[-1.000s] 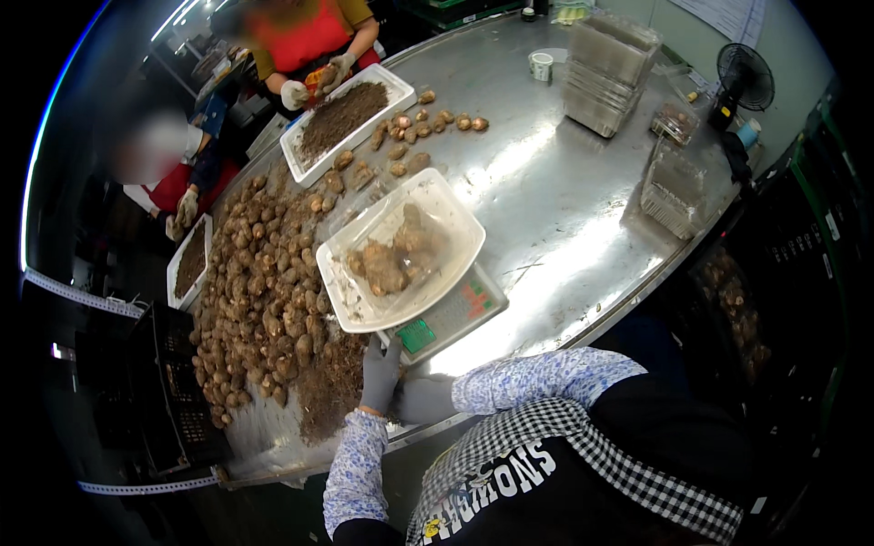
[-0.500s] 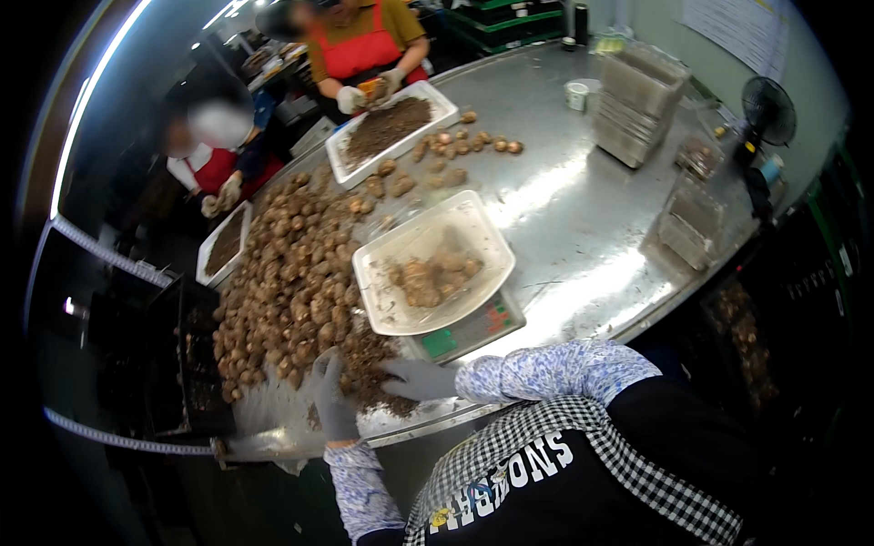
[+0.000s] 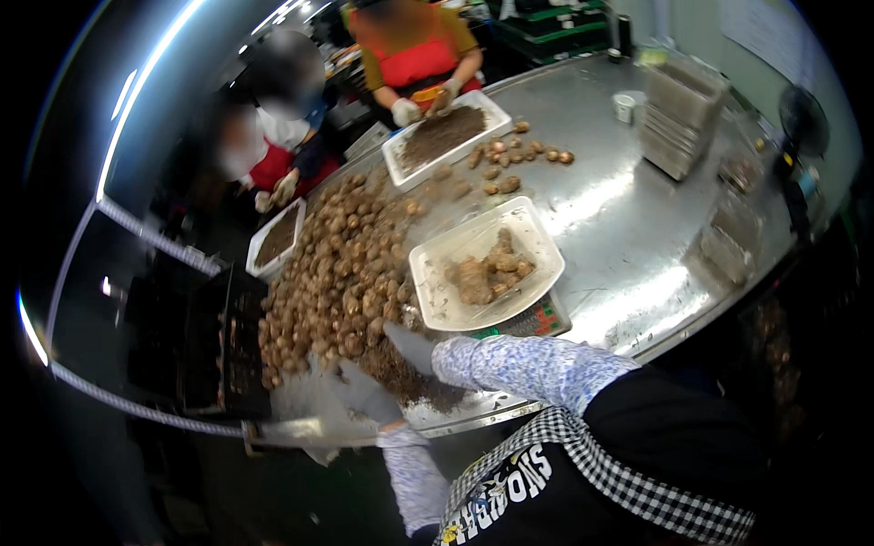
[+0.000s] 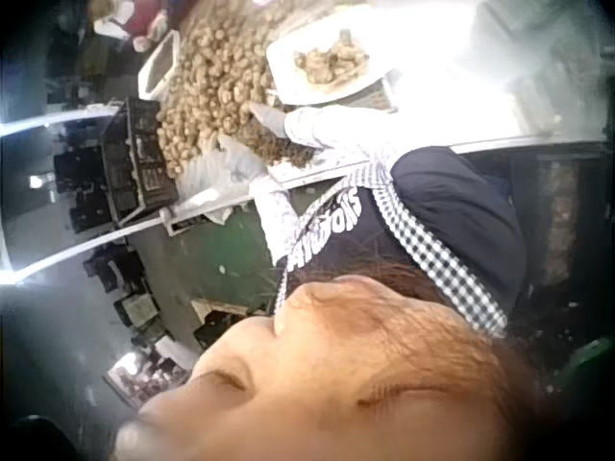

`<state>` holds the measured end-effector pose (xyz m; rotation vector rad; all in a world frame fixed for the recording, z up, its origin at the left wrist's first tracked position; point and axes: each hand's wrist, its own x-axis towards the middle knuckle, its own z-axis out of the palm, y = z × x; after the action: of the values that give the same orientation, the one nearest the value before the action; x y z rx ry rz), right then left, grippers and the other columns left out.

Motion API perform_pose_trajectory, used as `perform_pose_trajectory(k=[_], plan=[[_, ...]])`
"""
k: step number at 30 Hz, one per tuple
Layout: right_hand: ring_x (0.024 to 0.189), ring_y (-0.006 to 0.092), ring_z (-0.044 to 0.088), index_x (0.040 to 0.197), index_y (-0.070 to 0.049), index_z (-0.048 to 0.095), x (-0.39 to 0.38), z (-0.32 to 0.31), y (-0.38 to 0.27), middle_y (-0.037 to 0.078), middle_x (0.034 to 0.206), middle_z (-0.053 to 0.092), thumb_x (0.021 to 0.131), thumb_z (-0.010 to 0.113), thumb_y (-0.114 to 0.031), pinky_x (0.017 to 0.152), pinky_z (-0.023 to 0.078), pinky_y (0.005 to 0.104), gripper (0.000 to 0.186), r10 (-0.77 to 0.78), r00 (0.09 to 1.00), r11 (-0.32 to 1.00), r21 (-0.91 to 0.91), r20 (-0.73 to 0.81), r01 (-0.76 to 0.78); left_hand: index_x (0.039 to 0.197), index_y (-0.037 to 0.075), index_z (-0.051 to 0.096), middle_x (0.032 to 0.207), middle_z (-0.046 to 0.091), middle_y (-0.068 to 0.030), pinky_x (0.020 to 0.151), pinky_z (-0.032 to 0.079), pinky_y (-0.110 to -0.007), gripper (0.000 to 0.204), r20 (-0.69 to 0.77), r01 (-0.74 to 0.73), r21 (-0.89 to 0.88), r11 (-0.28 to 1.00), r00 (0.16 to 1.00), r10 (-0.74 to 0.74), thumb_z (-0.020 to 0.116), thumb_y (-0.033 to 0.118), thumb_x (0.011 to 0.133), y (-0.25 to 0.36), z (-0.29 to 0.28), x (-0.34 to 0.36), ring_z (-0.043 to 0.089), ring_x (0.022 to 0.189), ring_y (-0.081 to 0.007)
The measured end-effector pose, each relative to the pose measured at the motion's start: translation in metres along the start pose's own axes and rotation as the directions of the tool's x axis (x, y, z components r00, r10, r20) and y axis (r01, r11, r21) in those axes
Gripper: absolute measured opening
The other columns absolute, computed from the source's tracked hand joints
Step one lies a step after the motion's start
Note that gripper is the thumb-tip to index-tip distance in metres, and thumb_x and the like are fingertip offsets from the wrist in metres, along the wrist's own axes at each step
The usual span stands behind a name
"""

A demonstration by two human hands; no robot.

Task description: The person sorts a large pile of potatoes on a metal table, picking them up by hand and placing them into a white plastic container on a digital scale. The person repeatedly weighs the potatoes, adjusts the quantity, and then transfers the weighed batch into clear plastic packaging.

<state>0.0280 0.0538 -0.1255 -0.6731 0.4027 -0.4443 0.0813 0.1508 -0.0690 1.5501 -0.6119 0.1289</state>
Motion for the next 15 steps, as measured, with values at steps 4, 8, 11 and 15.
perform_pose_trajectory(k=[4,8,11,15], plan=[[0.104,0.0312,0.059,0.121,-0.002,0.056,0.025,-0.055,0.053,0.018,0.114,0.062,0.103,0.040,-0.026,0.091,0.047,0.0372,0.034,-0.417,0.684,0.379,-0.570,0.598,0.729,0.126,-0.004,0.054,0.123,0.058,-0.0178,0.094,0.047,-0.031,0.032,0.142,-0.127,0.139,0.982,0.984,0.107,0.048,0.014,0.100,-0.014,0.039,-0.016,0.057,0.108,-0.0232],[0.125,0.0334,0.052,0.134,-0.001,0.052,-0.137,0.011,-0.088,0.020,0.132,0.057,0.095,0.049,-0.038,0.107,0.039,0.0399,0.054,-0.215,0.948,0.600,-0.733,0.236,0.319,0.133,-0.005,0.051,0.132,0.056,-0.0191,0.098,0.047,-0.030,0.035,0.166,-0.186,0.454,0.871,0.979,0.122,0.045,0.011,0.102,-0.053,-0.052,0.018,0.056,0.116,-0.0235],[0.120,0.0270,0.056,0.129,-0.007,0.059,-0.190,-0.054,-0.118,0.016,0.126,0.062,0.099,0.049,-0.038,0.103,0.044,0.0399,0.045,-0.278,0.954,0.565,-0.785,0.109,0.254,0.133,-0.007,0.050,0.130,0.056,-0.0222,0.095,0.050,-0.032,0.038,0.334,-0.136,0.334,0.933,0.942,0.018,0.048,0.006,0.097,-0.152,-0.079,0.050,0.057,0.116,-0.0271],[0.106,0.0281,0.062,0.118,-0.006,0.065,-0.308,-0.181,-0.177,0.016,0.119,0.064,0.097,0.050,-0.022,0.091,0.051,0.0418,0.030,-0.739,0.640,-0.205,-0.975,0.211,0.085,0.133,-0.008,0.050,0.129,0.057,-0.0221,0.093,0.051,-0.032,0.040,0.346,-0.272,0.572,0.774,0.935,0.072,0.049,0.002,0.094,-0.155,-0.063,0.030,0.058,0.114,-0.0282]])
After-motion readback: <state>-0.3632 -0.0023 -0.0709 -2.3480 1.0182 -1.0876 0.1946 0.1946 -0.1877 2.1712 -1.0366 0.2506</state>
